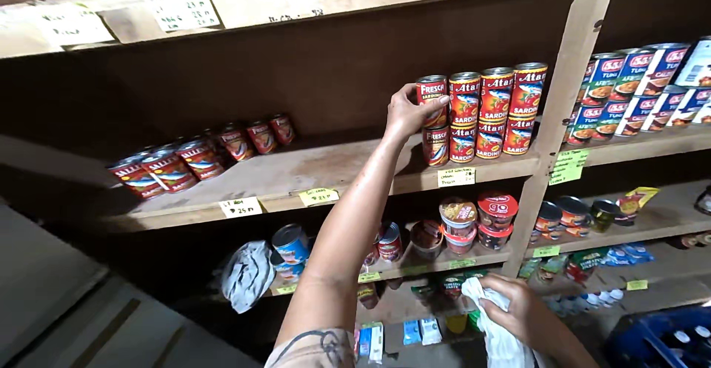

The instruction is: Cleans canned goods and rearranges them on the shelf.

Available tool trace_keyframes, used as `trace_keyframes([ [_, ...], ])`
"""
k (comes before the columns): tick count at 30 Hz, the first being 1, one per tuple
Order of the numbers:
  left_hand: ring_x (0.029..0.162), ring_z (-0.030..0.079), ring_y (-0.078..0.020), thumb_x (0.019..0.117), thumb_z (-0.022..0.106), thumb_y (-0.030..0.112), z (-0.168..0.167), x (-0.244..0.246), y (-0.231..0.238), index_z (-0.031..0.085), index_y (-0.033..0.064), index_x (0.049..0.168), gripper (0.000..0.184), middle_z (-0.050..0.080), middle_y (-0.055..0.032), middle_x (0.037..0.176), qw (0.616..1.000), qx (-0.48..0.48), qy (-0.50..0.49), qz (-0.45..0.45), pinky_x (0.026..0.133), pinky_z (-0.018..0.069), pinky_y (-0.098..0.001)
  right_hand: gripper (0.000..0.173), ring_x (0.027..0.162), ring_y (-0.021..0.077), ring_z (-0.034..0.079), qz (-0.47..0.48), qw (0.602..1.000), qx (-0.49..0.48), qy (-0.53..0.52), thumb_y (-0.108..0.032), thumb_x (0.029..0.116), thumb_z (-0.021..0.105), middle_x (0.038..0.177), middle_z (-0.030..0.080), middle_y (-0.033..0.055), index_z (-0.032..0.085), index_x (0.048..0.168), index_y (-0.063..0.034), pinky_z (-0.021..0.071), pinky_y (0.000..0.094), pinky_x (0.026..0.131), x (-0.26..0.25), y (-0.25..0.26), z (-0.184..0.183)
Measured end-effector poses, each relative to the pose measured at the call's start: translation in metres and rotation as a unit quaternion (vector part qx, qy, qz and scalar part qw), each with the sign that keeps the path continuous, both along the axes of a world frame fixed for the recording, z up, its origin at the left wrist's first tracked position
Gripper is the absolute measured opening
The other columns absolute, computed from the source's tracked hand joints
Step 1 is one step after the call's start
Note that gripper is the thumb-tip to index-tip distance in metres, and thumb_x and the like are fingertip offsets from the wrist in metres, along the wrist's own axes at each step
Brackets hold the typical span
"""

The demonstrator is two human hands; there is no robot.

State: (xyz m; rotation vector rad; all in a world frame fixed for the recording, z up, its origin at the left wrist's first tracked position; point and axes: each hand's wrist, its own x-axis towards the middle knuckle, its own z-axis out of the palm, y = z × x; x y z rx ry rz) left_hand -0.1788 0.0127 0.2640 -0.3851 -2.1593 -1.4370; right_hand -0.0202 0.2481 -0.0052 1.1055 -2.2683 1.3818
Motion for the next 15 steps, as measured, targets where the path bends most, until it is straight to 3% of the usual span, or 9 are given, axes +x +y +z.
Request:
trace_keyframes([
  [11,0.092,0.07,-0.0192,0.0831,0.086,0.022,-0.007,0.0001,0.0028,0.062,0.0003,0.122,0.051,0.071,-0.0144,0.106,1.0,0.01,0.007,-0.003,0.086,0.0588,-0.039,0.022,0.091,0.0067,0.071,0.012,1.0,0.006,-0.003,-0.02,0.0893,0.065,0.097,0.076,0.0053,0.077,0.101,-0.0063,0.0567,0.0222,0.084,-0.0029,-0.0057,-0.0016],
  [15,0.102,0.069,-0.0249,0.0844,0.085,0.023,-0.01,0.0022,0.0007,0.057,0.0007,0.132,0.06,0.068,-0.0186,0.116,1.0,0.001,-0.004,-0.02,0.091,0.0578,-0.0453,0.023,0.093,0.0116,0.072,0.015,1.0,0.012,-0.013,-0.019,0.0898,0.065,0.1,0.076,0.0076,0.077,0.103,-0.0048,0.058,0.0288,0.087,-0.0038,-0.0073,-0.0027],
])
